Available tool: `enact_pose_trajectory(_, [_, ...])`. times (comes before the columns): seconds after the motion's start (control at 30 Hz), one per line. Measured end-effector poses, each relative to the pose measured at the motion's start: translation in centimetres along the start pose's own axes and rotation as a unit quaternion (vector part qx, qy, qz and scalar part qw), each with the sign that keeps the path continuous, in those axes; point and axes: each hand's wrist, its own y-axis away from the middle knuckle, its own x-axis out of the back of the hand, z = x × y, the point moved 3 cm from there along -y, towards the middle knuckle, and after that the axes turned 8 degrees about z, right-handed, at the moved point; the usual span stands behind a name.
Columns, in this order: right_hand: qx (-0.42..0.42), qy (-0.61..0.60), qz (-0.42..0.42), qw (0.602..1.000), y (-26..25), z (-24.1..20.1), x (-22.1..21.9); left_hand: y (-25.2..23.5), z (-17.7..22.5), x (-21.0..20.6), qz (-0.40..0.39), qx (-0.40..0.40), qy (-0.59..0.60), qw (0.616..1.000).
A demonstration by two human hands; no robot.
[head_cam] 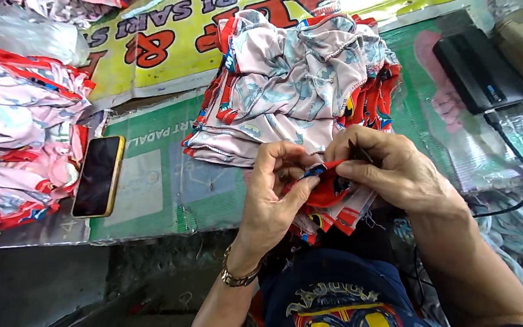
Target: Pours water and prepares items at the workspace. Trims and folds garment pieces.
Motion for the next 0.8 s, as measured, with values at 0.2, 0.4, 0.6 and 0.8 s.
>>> enact_pose_trajectory(0.2, [0.022, 0.14, 0.077, 0.987, 0.3, -0.5, -0.5, 0.4, 0.5, 0.1, 0.042, 0.078, 0.105, 0.99])
enact_pose_trajectory(0.4, [0.163, 0.227, 0.108, 0.954, 0.7, -1.9, -2.0, 0.6, 1.4, -0.9, 0.063, 0.001, 0.028, 0.998])
enact_pose_trajectory(0.6, [0.104, 0.111, 0.131, 0.98, 0.5, -0.9, -2.0, 0.6, 1.0, -1.1, 0.078, -0.021, -0.017, 0.997])
enact_pose_trajectory(0.8, [0.029, 0.025, 0.123, 0.992, 0.5, -0.3, -2.0, 0.5, 1.2, -1.8, 0.06, -0.051, -0.087, 0.993])
